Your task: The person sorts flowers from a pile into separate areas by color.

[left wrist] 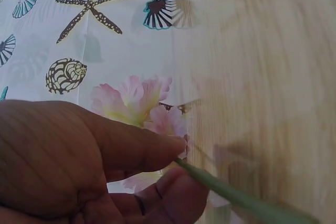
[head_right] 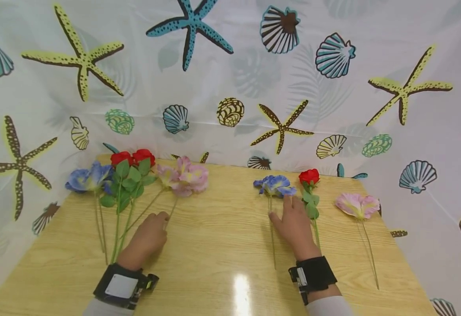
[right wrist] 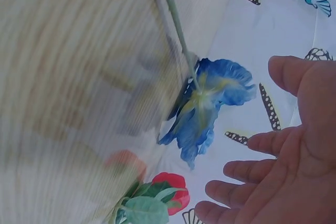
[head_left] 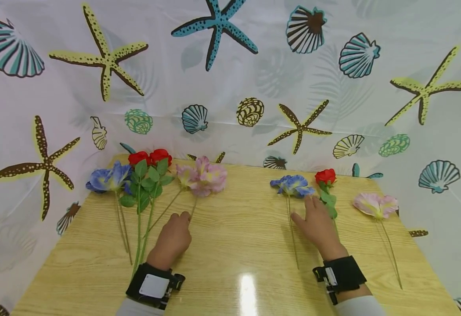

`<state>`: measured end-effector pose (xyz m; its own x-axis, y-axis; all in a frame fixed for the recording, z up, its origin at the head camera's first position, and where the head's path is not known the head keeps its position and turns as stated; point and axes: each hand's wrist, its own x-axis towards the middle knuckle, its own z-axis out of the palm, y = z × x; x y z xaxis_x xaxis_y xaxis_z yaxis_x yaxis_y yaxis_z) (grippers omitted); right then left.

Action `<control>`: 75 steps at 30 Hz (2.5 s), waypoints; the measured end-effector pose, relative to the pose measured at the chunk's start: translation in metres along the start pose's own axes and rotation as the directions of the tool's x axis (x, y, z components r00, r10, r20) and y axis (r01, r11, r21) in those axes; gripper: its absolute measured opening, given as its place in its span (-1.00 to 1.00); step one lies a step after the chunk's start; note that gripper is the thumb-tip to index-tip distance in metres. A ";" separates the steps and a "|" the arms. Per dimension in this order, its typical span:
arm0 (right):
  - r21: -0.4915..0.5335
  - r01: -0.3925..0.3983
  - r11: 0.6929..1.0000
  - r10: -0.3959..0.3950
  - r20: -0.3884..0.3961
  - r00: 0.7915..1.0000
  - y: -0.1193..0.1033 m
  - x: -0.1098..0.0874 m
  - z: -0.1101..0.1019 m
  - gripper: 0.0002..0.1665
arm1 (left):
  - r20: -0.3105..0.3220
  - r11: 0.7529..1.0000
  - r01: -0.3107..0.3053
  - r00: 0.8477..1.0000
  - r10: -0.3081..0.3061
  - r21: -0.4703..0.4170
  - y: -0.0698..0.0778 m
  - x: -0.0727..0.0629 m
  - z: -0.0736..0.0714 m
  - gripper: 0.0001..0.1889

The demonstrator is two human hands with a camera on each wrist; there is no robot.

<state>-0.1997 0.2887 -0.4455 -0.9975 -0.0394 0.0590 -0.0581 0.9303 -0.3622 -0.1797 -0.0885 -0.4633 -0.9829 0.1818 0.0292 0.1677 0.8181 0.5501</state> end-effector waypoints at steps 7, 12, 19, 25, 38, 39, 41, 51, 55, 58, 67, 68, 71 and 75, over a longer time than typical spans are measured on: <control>-0.039 0.057 0.998 -0.060 -0.067 0.996 -0.014 -0.002 0.012 -0.10 | 0.003 0.998 0.036 0.999 -0.036 -0.058 0.009 0.003 -0.002 -0.66; -0.043 0.112 0.993 -0.115 -0.099 0.988 -0.026 -0.006 0.017 -0.13 | -0.017 0.995 0.003 1.000 -0.004 -0.096 0.014 0.004 -0.001 -0.65; 0.095 0.120 0.988 -0.107 -0.131 0.986 -0.043 -0.003 0.013 -0.19 | -0.019 0.989 0.006 1.000 -0.009 -0.148 0.017 0.006 0.006 -0.67; 0.288 0.107 0.952 -0.058 -0.173 0.983 -0.061 -0.006 0.017 -0.34 | 0.014 0.975 -0.010 1.000 0.013 -0.222 0.022 0.006 0.013 -0.73; 0.675 -0.040 0.737 0.078 -0.027 0.997 -0.108 -0.014 0.045 -0.68 | 0.107 0.913 -0.035 0.991 0.086 -0.407 0.042 0.004 0.024 -0.82; 0.689 -0.045 0.723 0.080 -0.019 0.997 -0.111 -0.015 0.047 -0.67 | 0.112 0.910 -0.037 0.990 0.091 -0.412 0.045 0.004 0.025 -0.82; 0.721 -0.047 0.692 0.077 -0.008 0.997 -0.118 -0.015 0.050 -0.65 | 0.108 0.906 -0.055 0.988 0.110 -0.419 0.049 0.002 0.027 -0.83; 0.785 0.006 0.619 0.034 -0.035 0.999 -0.156 -0.023 0.046 -0.59 | 0.062 0.906 -0.161 0.978 0.200 -0.391 0.065 -0.006 0.032 -0.88; 0.790 0.030 0.612 0.027 -0.058 0.998 -0.165 -0.031 0.037 -0.64 | 0.068 0.900 -0.168 0.975 0.212 -0.401 0.071 -0.010 0.033 -0.86; 0.813 0.029 0.582 0.024 -0.052 0.998 -0.165 -0.032 0.036 -0.64 | 0.055 0.903 -0.177 0.975 0.215 -0.391 0.074 -0.011 0.035 -0.84; 0.838 0.006 0.545 0.034 -0.030 0.999 -0.161 -0.034 0.036 -0.66 | 0.052 0.912 -0.191 0.973 0.225 -0.362 0.074 -0.009 0.043 -0.82; 0.836 0.007 0.549 0.033 -0.030 0.999 -0.160 -0.034 0.036 -0.66 | 0.050 0.912 -0.194 0.973 0.227 -0.360 0.074 -0.009 0.044 -0.82; 0.830 0.014 0.557 0.027 -0.035 0.999 -0.159 -0.035 0.035 -0.66 | 0.050 0.911 -0.195 0.972 0.228 -0.363 0.075 -0.009 0.046 -0.82; 0.826 0.016 0.564 0.025 -0.037 0.999 -0.159 -0.036 0.034 -0.66 | 0.052 0.906 -0.199 0.971 0.235 -0.374 0.076 -0.010 0.048 -0.81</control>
<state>-0.1557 0.1302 -0.4215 -0.9964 -0.0030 0.0841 -0.0827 0.2226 -0.9714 -0.1538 -0.0021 -0.4619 -0.9108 0.3966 0.1143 0.3191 0.5008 0.8046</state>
